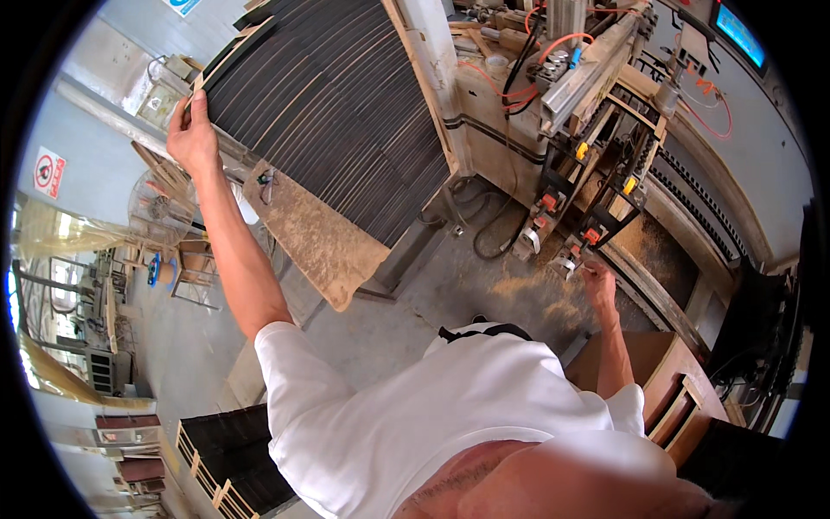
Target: The person repeatedly picks up small wooden frames from a conveyor, places them onto a machine jig, and then removes them to place on a nearby stack. The task involves continuous handling of the frames in a repetitive cycle.
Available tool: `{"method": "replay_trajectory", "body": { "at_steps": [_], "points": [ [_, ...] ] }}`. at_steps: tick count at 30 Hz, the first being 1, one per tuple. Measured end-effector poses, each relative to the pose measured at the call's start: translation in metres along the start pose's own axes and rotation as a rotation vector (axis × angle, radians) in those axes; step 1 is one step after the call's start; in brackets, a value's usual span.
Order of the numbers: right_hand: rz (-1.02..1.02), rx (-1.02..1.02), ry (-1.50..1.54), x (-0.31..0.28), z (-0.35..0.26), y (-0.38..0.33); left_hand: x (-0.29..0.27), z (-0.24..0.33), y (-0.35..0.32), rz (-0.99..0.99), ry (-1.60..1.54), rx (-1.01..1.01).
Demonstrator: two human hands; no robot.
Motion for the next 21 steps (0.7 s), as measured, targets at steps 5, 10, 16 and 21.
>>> {"method": "replay_trajectory", "body": {
  "at_steps": [5,10,16,21],
  "points": [
    [0.028,0.04,-0.073,-0.024,0.015,-0.037,-0.005,0.009,-0.002,0.065,0.088,0.035],
    [0.007,0.199,-0.083,-0.048,0.053,-0.074,-0.007,0.005,-0.007,0.132,-0.064,0.063],
    [0.048,0.158,-0.101,-0.066,0.098,-0.095,-0.001,0.0,-0.003,0.118,-0.185,-0.008],
    [0.006,0.191,-0.101,-0.07,0.1,-0.099,-0.001,-0.015,0.009,0.116,-0.189,0.017]
  ]
}}
Point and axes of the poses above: each hand's wrist, its own y-axis towards the middle knuckle, its own x-axis out of the palm, z = x × y, the point moved 6 cm from there along y, towards the middle knuckle, and after that the axes turned 1 degree about y, right-handed, at the moved point
